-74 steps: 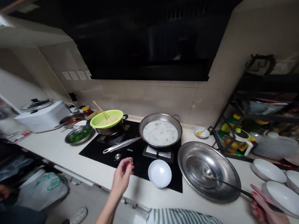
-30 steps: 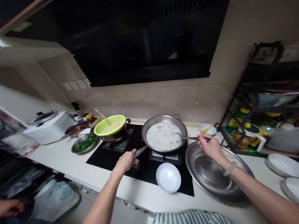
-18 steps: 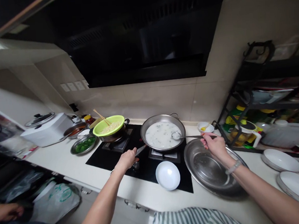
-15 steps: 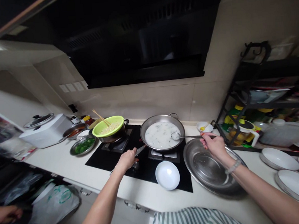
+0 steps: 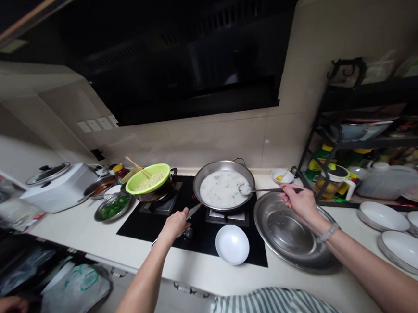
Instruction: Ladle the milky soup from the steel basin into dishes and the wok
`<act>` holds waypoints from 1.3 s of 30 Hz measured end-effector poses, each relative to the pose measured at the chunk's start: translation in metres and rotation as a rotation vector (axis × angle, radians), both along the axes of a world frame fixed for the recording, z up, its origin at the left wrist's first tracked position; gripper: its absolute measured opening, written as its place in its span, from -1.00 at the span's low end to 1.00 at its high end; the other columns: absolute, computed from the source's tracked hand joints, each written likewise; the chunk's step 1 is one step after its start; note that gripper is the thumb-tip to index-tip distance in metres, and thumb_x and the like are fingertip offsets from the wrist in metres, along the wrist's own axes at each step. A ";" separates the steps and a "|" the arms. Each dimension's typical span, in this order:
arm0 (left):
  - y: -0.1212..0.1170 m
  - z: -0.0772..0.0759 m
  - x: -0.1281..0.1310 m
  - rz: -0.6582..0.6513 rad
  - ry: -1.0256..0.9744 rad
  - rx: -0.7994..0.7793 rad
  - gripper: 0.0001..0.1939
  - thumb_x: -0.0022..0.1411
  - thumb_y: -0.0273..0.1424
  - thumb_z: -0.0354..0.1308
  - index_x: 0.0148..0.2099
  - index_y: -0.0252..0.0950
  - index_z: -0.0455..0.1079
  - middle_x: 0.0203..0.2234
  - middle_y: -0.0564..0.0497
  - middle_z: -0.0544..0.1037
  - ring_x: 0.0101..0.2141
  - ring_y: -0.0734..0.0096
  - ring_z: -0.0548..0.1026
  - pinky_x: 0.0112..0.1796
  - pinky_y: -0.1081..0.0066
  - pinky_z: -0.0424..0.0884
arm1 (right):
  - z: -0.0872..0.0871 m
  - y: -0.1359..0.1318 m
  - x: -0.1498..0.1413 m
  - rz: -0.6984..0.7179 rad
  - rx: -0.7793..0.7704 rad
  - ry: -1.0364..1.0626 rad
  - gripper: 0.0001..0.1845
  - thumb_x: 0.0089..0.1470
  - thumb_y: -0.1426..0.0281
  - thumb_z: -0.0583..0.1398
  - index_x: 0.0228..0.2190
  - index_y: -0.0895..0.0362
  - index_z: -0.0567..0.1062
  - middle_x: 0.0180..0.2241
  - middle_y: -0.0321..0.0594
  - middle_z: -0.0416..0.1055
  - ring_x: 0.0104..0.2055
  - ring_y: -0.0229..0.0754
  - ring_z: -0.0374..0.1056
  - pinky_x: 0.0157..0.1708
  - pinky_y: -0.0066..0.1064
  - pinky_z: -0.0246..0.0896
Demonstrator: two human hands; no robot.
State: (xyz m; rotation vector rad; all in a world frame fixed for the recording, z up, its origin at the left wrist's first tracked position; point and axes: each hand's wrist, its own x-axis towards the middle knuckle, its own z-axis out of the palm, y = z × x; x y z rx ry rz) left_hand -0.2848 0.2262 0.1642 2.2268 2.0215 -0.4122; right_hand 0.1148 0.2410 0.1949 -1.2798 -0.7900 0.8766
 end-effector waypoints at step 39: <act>0.003 0.005 0.015 0.026 -0.001 0.024 -0.59 0.24 -0.23 0.04 0.10 -0.25 0.19 -0.20 -0.21 0.54 -0.16 0.08 0.52 -0.25 0.27 0.39 | -0.042 -0.106 0.113 0.008 -0.139 -0.683 -0.68 -0.15 0.15 0.20 -0.35 0.04 0.55 -0.52 -0.20 0.52 -0.54 -0.08 0.41 -0.55 -0.29 0.34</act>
